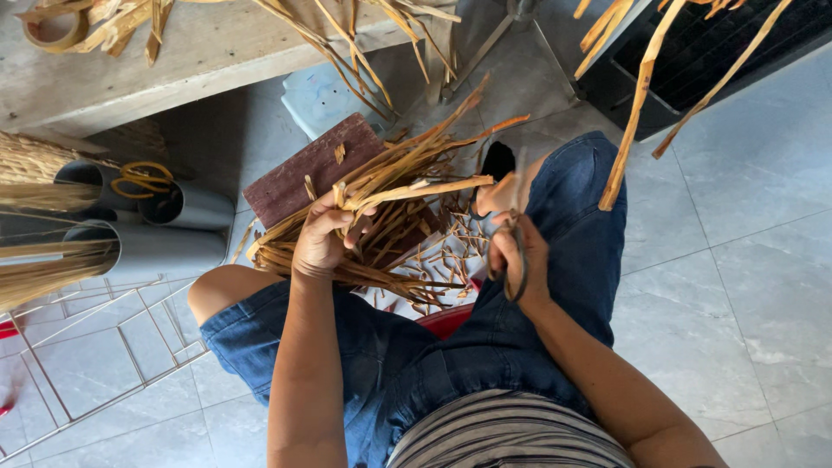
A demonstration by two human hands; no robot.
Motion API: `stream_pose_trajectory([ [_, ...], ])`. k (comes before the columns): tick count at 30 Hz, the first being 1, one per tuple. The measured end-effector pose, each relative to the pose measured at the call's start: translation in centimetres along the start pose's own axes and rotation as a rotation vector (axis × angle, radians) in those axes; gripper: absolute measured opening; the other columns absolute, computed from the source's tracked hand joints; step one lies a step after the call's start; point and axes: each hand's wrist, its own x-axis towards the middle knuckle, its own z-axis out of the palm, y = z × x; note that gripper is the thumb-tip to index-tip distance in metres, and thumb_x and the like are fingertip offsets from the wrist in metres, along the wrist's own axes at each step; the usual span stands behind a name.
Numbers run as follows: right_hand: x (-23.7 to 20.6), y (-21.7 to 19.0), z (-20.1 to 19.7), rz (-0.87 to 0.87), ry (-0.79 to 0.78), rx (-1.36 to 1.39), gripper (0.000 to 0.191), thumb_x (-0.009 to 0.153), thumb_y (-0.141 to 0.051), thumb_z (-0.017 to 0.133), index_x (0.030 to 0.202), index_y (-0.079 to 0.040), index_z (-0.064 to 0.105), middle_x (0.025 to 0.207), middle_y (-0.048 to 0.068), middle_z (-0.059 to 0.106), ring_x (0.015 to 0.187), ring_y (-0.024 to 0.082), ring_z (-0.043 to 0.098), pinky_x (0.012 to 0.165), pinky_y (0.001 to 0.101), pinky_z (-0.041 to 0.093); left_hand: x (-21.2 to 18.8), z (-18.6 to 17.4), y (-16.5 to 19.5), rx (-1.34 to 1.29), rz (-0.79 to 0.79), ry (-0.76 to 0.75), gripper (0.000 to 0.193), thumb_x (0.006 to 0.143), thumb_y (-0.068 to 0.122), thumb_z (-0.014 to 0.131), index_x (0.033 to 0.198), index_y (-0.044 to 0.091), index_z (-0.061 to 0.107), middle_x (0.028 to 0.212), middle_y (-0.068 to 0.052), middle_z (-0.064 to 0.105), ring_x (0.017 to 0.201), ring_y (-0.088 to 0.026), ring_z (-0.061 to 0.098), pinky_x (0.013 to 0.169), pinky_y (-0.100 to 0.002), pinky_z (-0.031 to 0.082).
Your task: The person sits on a low stool with a bundle of dried palm leaf strips across their lap. They hold the bundle with one hand and use scissors with the other to trim and cut the strips, sorting trimmed pieces and placing cut strips back onto the pile.
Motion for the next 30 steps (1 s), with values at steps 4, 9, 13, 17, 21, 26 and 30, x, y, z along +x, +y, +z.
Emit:
stream_pose_trajectory([
  [4, 0.7, 0.3, 0.4, 0.072, -0.128, -0.034, 0.035, 0.101, -0.029, 0.062, 0.126, -0.005, 0.061, 0.082, 0.002, 0.062, 0.068, 0.008, 0.058, 0.062, 0.0241, 0.047, 0.0, 0.0, 0.1, 0.000, 0.011, -0.016, 0.038, 0.085, 0.005, 0.060, 0.120, -0.006, 0.066, 0.100, -0.017, 0.074, 0.054, -0.014, 0.053, 0.063, -0.027, 0.050],
  [9, 1.2, 0.6, 0.8, 0.145, -0.149, -0.085, 0.039, 0.096, -0.031, 0.067, 0.126, -0.006, 0.062, 0.083, 0.001, 0.062, 0.068, 0.008, 0.057, 0.061, 0.0231, 0.045, -0.2, -0.3, 0.0, 0.009, -0.011, -0.022, 0.040, 0.082, 0.006, 0.061, 0.119, -0.007, 0.068, 0.097, -0.018, 0.073, 0.058, -0.016, 0.055, 0.061, -0.026, 0.049],
  [13, 1.2, 0.7, 1.1, 0.100, -0.151, -0.069, 0.036, 0.096, -0.024, 0.072, 0.125, -0.004, 0.064, 0.081, -0.001, 0.059, 0.063, 0.006, 0.051, 0.056, 0.0220, 0.040, 0.0, -0.7, -0.5, 0.007, -0.057, -0.020, 0.037, 0.080, 0.006, 0.063, 0.115, -0.007, 0.068, 0.096, -0.021, 0.073, 0.056, -0.017, 0.054, 0.052, -0.024, 0.045],
  [17, 0.9, 0.6, 1.2, 0.078, -0.124, -0.104, 0.030, 0.093, -0.012, 0.073, 0.121, -0.004, 0.067, 0.066, -0.003, 0.054, 0.049, 0.004, 0.045, 0.043, 0.0220, 0.035, 0.2, -0.9, -0.9, 0.023, -0.085, -0.009, 0.037, 0.080, 0.006, 0.063, 0.115, -0.007, 0.068, 0.096, -0.022, 0.073, 0.056, -0.016, 0.053, 0.051, -0.024, 0.045],
  [21, 0.3, 0.5, 1.1, 0.052, -0.108, -0.153, 0.026, 0.094, -0.009, 0.072, 0.120, -0.003, 0.067, 0.062, -0.003, 0.052, 0.046, 0.005, 0.043, 0.042, 0.0222, 0.034, 0.2, -0.5, -0.7, 0.019, -0.071, -0.001, 0.039, 0.079, 0.007, 0.063, 0.115, -0.007, 0.068, 0.097, -0.022, 0.073, 0.060, -0.018, 0.056, 0.051, -0.024, 0.045],
  [26, 0.5, 0.7, 0.5, 0.114, -0.061, -0.098, 0.025, 0.097, -0.014, 0.066, 0.119, -0.003, 0.065, 0.061, -0.001, 0.053, 0.045, 0.007, 0.045, 0.041, 0.0237, 0.036, 0.0, -0.3, -0.3, -0.002, -0.047, 0.008, 0.042, 0.079, 0.008, 0.061, 0.119, -0.006, 0.068, 0.094, -0.020, 0.071, 0.063, -0.019, 0.058, 0.055, -0.025, 0.047],
  [30, 1.5, 0.9, 0.3, 0.266, -0.103, 0.036, 0.032, 0.105, -0.027, 0.058, 0.126, -0.003, 0.060, 0.073, 0.003, 0.059, 0.058, 0.008, 0.053, 0.051, 0.0234, 0.042, 0.1, -0.8, -0.5, -0.019, -0.017, -0.036, 0.037, 0.081, 0.008, 0.060, 0.114, -0.009, 0.066, 0.095, -0.021, 0.072, 0.062, -0.020, 0.058, 0.057, -0.026, 0.048],
])
